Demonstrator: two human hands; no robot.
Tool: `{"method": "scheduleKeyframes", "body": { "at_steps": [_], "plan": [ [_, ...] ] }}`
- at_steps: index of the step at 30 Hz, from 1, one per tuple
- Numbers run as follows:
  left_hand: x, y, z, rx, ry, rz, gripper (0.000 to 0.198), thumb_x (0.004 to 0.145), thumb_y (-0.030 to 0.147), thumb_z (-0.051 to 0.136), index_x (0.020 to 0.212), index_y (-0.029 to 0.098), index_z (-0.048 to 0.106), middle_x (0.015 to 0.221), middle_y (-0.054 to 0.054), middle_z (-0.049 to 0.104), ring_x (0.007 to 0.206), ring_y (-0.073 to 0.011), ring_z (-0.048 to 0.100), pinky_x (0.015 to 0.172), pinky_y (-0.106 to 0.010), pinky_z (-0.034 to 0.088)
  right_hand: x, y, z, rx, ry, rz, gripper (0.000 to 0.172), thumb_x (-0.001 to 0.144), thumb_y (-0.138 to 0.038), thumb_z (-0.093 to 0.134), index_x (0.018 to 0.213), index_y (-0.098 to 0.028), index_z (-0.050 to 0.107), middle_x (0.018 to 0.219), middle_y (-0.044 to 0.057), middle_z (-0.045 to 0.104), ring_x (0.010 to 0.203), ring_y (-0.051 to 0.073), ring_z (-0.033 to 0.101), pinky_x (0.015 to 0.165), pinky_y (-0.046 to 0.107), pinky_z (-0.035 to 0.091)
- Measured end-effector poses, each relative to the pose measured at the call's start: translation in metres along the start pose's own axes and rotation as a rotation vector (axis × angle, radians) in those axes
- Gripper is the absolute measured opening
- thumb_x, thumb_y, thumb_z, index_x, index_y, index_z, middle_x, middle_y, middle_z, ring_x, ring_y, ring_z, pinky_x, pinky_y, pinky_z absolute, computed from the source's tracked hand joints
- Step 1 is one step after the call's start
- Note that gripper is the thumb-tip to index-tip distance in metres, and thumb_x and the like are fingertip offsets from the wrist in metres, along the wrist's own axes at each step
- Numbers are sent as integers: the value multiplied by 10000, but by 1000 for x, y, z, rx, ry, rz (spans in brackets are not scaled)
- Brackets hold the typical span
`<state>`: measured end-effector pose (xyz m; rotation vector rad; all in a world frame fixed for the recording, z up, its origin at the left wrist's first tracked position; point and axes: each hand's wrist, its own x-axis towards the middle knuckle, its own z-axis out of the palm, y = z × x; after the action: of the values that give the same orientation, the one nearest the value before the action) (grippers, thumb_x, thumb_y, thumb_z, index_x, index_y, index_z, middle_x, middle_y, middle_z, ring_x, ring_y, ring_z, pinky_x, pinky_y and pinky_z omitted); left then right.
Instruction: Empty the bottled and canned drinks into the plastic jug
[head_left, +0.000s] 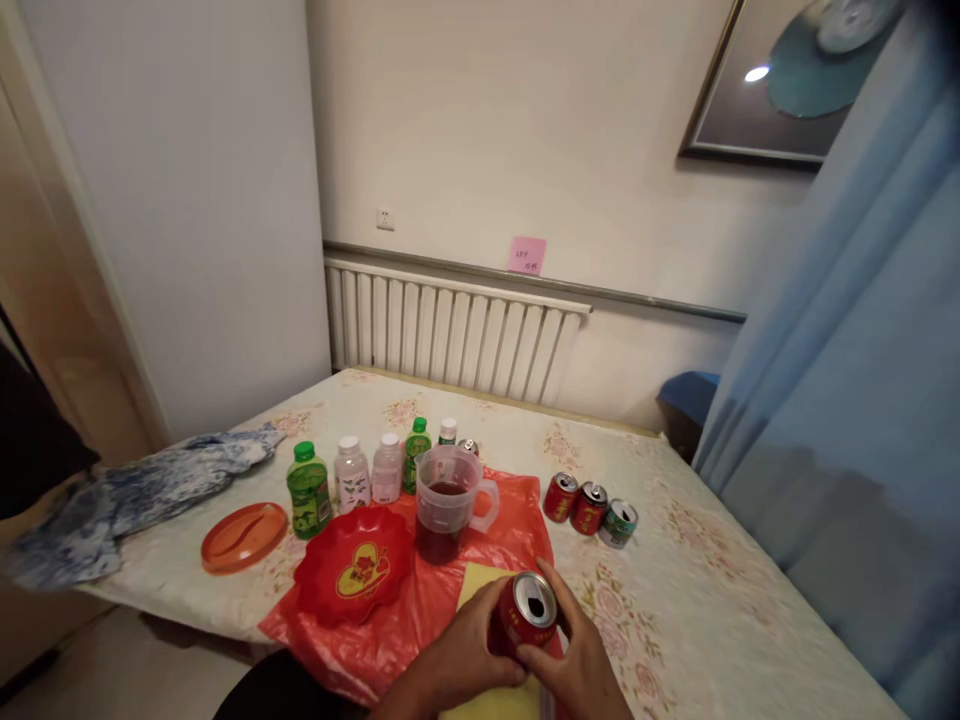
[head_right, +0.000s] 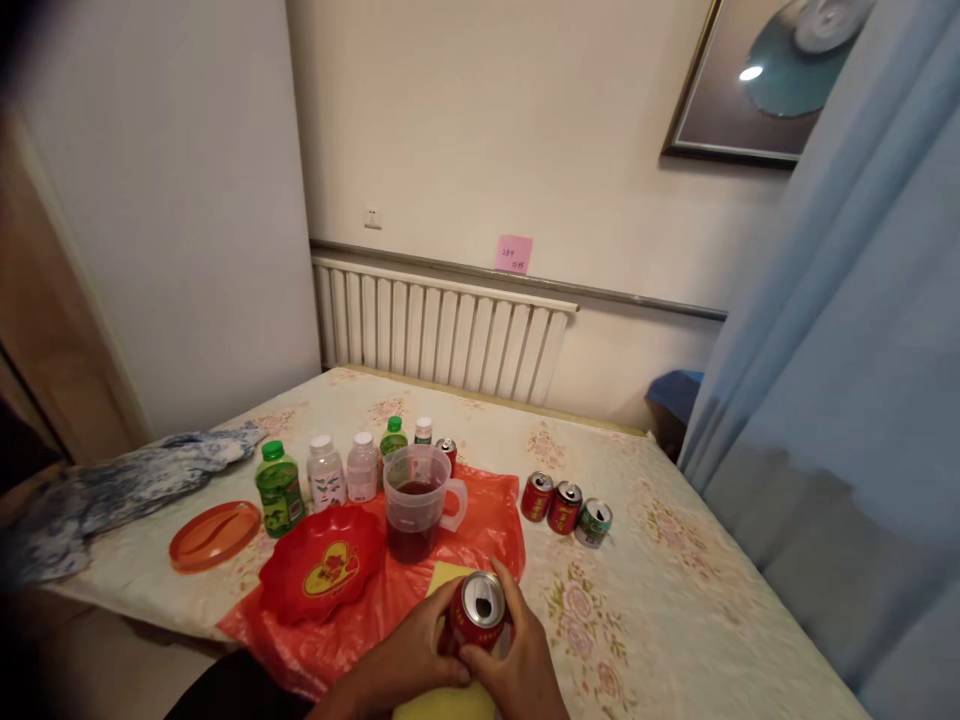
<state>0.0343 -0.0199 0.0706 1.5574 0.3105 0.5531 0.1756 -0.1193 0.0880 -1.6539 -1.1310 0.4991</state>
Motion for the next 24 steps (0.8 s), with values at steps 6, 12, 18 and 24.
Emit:
{"method": "scheduleKeyframes", "body": {
  "at_steps": [6, 12, 18, 24],
  "plan": [
    [-13, 17, -27, 54, 14, -40, 819, 491, 24, 719, 1262, 229, 533, 1183, -17, 648, 1060, -253, 597, 951, -373, 471, 8, -6, 16, 156, -127, 13, 877, 555, -176, 732, 1396, -179, 483, 1387, 121, 562, 1302, 305, 501, 1108, 414, 390],
    [-29, 26, -79, 106, 296, -19, 790, 550, 84, 679, 1304, 225, 491, 1333, -53, 595, 1261, -282, 511, 1089, -398, 390, 33, 4, 30, 371, -17, 112, 716, 653, -385, 765, 1306, -182, 554, 1185, 143, 690, 1034, 302, 674, 892, 412, 550],
    [-20, 9, -152, 289, 775, -27, 736, 655, 250, 658, 1345, 181, 411, 1384, -112, 552, 1289, -289, 510, 1085, -438, 408, 57, 17, 32, 238, 175, 233, 621, 675, -577, 734, 1136, -167, 654, 998, 99, 748, 863, 289, 706, 822, 393, 569],
    [2, -4, -191, 372, 827, -41, 698, 697, 268, 638, 1346, 196, 391, 1400, -91, 541, 1315, -250, 488, 1067, -365, 419, 81, 25, 50, 167, 211, 229, 604, 730, -640, 661, 1108, -168, 669, 1110, 113, 722, 1043, 311, 665, 911, 403, 542]
  ]
}}
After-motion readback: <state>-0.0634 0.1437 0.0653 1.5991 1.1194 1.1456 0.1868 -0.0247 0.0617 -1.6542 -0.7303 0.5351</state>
